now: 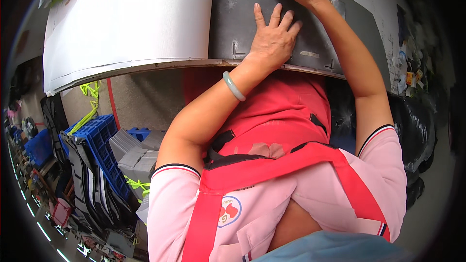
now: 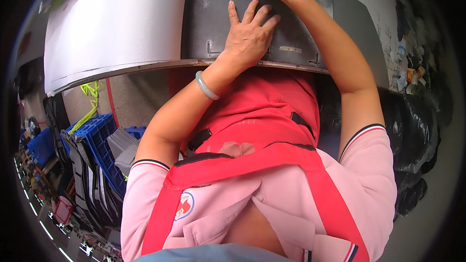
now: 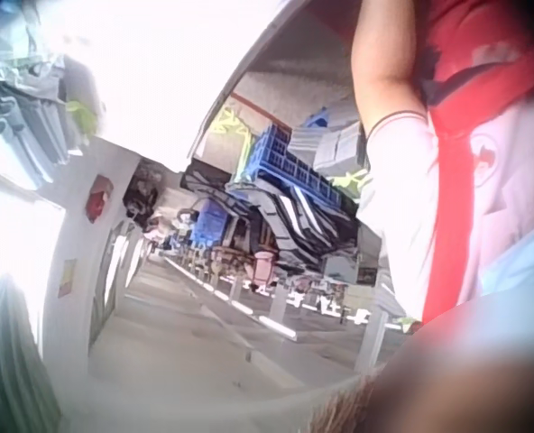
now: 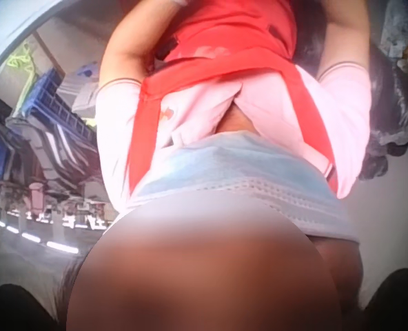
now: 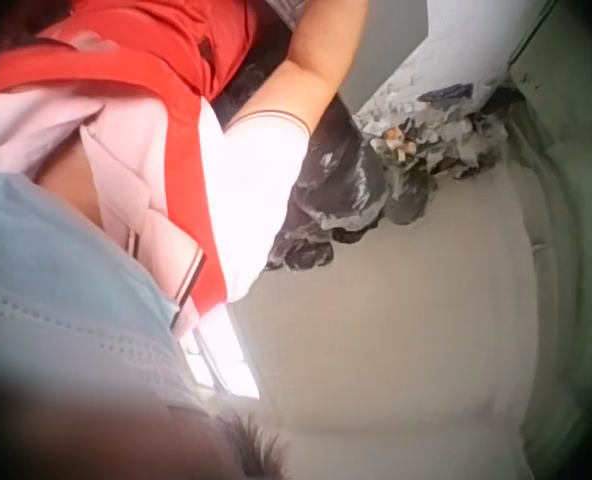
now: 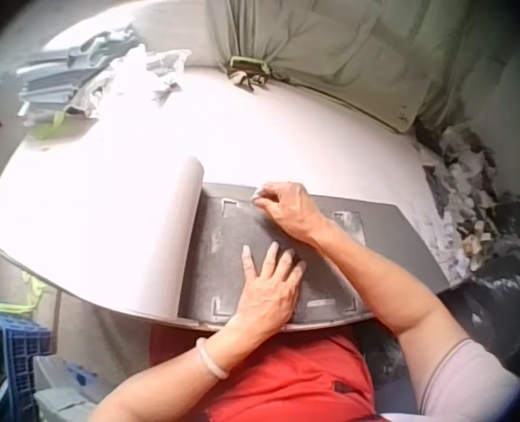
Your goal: Mark metal plates with chalk and organize them into a large folder.
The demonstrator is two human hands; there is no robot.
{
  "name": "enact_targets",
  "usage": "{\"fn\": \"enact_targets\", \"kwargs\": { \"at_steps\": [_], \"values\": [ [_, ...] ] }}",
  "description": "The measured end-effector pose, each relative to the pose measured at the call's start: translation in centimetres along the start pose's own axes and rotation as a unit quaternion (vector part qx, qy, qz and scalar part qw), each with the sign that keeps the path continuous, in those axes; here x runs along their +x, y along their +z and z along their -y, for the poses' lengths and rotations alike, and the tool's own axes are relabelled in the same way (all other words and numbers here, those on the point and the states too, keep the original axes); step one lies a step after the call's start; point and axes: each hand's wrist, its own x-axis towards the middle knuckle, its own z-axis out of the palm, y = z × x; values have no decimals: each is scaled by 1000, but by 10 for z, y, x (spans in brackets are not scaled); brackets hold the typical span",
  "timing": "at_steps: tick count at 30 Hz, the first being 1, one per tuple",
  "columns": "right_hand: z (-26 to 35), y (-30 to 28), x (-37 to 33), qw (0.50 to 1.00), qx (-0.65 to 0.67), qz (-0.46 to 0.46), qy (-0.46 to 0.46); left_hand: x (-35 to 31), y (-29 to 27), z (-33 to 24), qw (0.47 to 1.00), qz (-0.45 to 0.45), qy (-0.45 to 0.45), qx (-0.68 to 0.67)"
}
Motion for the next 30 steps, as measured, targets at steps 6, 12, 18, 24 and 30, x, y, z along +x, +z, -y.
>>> {"fn": "enact_targets", "kwargs": {
  "at_steps": [6,12,18,24,30],
  "values": [
    [20,35,34,999,-17,44,-18,1,1,-4,1000,17,-1,12],
    [28,42,48,977,-172,97,-85,-1,1,1,1000,7,-2,-7],
    [35,23,45,969,123,98,193,1,0,-1,1000,11,1,-3],
    [56,42,44,971,82,58,218,-2,2,3,1000,12,0,-20],
    [37,35,25,951,148,110,246,0,2,-1,999,11,1,-37]
  ]
}}
